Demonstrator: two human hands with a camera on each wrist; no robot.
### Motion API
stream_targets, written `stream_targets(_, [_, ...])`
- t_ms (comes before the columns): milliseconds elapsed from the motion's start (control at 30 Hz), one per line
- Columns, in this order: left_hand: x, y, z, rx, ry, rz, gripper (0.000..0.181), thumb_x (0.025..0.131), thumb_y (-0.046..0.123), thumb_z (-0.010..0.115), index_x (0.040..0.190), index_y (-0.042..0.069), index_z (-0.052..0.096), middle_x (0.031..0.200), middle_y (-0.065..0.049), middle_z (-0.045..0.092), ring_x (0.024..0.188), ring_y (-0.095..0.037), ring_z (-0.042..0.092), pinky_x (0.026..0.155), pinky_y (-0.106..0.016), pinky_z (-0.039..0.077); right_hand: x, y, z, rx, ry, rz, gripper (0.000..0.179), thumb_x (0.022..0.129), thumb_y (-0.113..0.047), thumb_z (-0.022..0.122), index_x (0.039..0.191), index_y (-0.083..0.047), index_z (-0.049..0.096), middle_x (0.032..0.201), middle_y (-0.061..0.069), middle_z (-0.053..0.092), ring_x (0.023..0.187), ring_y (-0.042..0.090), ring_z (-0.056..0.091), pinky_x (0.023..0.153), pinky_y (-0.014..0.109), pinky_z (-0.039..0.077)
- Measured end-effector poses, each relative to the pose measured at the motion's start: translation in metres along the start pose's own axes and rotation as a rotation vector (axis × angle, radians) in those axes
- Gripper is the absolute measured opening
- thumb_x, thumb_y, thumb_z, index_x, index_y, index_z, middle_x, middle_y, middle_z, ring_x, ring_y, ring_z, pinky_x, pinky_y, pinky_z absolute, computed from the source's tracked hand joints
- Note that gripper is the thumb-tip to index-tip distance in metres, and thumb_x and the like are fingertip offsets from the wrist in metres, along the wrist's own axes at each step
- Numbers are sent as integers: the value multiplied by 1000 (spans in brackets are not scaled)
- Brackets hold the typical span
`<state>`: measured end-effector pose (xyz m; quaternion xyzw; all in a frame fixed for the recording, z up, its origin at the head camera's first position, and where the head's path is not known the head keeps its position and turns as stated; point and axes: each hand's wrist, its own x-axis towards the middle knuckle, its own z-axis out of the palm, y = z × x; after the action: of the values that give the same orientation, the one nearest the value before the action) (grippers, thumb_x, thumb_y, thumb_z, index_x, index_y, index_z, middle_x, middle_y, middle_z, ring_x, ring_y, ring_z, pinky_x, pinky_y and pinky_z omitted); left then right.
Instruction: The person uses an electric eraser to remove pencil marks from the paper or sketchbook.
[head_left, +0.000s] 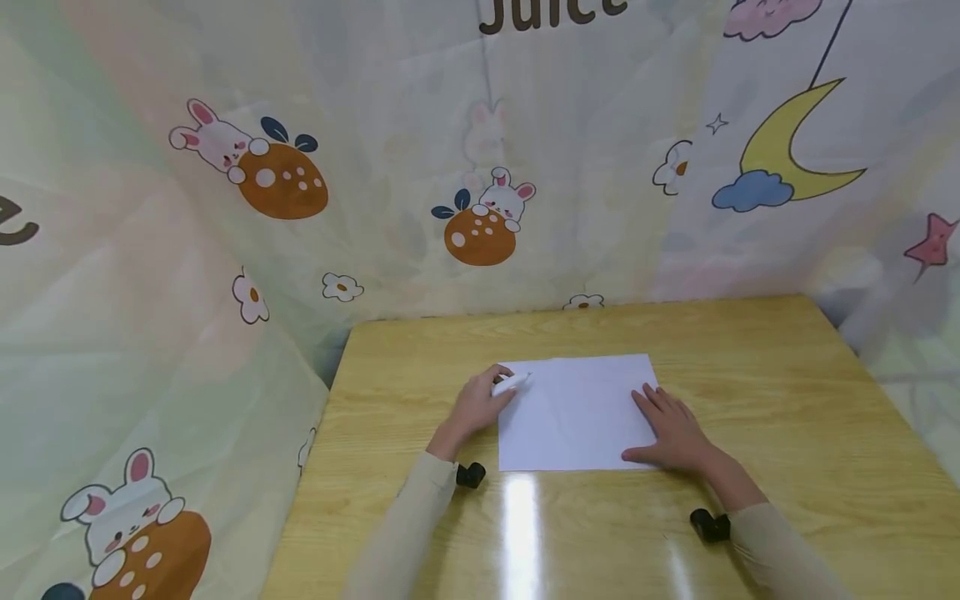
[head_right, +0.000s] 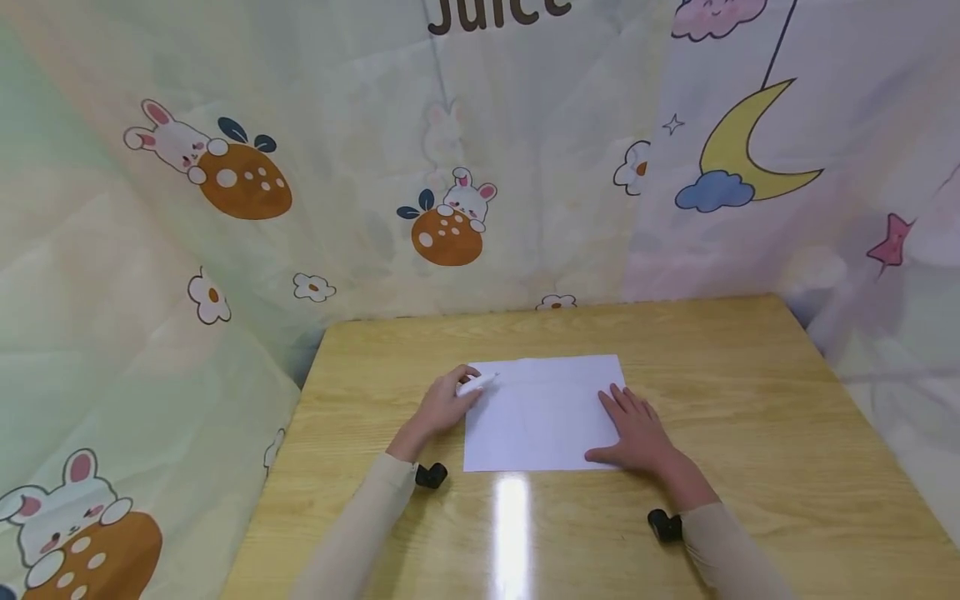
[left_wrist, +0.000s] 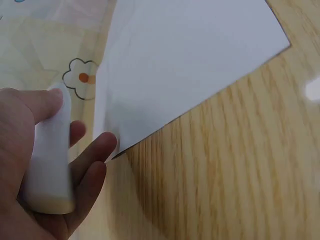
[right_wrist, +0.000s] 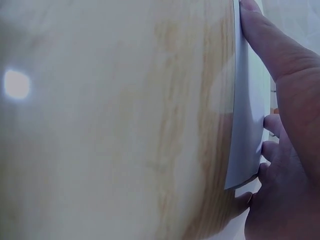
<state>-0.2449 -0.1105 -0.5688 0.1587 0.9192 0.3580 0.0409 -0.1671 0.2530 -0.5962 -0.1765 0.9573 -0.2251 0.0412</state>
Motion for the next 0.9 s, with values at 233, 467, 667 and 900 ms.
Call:
stream_targets(233, [0,-4,-6,45,22,21,27,92,33,65,117,22,64,96,-1,66,59,-11,51,53,-27,43,3,1,4,4,-2,-5,113,72,-66,73,150,3,29,154,29,18,139,49,13,106,65,9])
stream_targets(467, [2,1,-6,-14,36,58,32,86,26,65,114,13,74,61,-3,57,40,-6,21,37,-23,25,1,4,4,-11,17,2,114,71,-67,72,150,3,29,154,29,19,139,48,14,106,65,10])
stream_targets(667, [5,2,-6,26,34,76,30,86,24,67,112,10,75,46,5,44,39,-3,15,36,-21,21,1,4,4,-6,4,8,114,71,-69,71,150,2,28,154,28,18,139,48,13,106,65,9])
stream_targets(900, [10,3,-2,101,-7,90,32,87,27,66,114,12,74,44,6,42,38,-3,18,36,-21,24,2,2,1,-12,4,11,114,72,-69,71,150,2,28,154,28,18,139,48,14,106,65,9])
